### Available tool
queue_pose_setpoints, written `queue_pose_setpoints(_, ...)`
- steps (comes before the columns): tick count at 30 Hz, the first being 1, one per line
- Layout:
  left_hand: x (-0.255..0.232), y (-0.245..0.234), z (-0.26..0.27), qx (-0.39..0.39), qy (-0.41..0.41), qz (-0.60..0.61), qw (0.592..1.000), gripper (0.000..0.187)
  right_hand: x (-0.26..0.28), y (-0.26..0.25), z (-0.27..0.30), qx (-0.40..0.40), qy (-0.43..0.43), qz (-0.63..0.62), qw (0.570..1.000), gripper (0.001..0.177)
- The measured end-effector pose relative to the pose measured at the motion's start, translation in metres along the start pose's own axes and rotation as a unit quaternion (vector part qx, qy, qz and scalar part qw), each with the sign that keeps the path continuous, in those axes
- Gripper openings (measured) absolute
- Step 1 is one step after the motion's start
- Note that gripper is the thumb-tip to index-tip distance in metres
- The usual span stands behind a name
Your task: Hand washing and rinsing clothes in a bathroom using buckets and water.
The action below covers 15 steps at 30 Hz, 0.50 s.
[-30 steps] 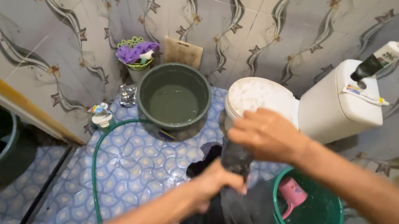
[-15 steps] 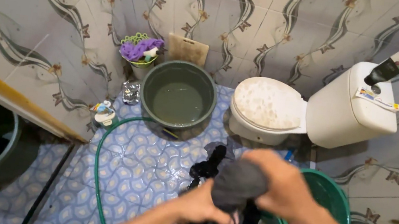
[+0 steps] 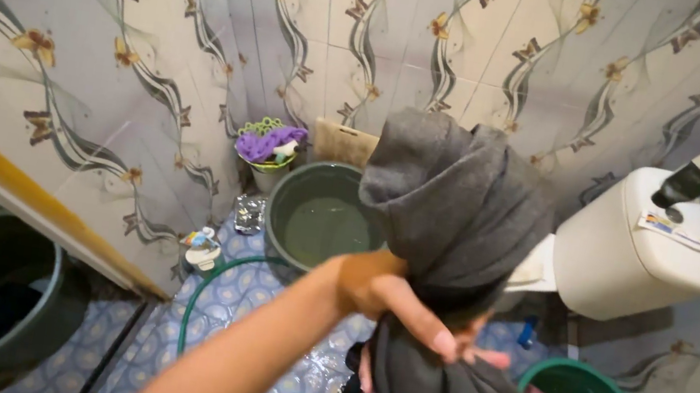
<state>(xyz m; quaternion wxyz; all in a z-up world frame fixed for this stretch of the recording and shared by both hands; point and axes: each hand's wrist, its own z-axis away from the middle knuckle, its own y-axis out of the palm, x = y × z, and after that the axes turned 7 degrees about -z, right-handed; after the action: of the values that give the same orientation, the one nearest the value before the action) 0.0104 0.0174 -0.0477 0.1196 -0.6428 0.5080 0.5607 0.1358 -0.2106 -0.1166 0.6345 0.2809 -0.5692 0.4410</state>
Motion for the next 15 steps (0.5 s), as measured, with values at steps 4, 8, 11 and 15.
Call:
queue_pose_setpoints(4, -0.005, -0.013, 0.018, -0.135, -0.1, -0.18, 0.969, 0.053, -0.032, 0.053, 0.007, -0.014, 0.03, -0.007, 0.999, 0.082)
queue_pose_setpoints(8, 0.046, -0.042, 0.019, -0.331, -0.05, -0.3, 0.893, 0.076, -0.063, 0.082, -0.011, -0.04, 0.055, -0.009, 0.998, 0.078)
queue_pose_setpoints(11, 0.082, -0.055, 0.009, -0.491, -0.064, -0.384, 0.78, 0.077, -0.104, 0.106, -0.04, -0.113, -0.008, -0.008, 0.993, 0.075)
queue_pose_setpoints(15, 0.09, -0.065, -0.019, -0.706, -0.13, -0.338, 0.608, 0.06, -0.099, 0.116, -0.079, -0.273, -0.034, 0.04, 0.961, 0.051)
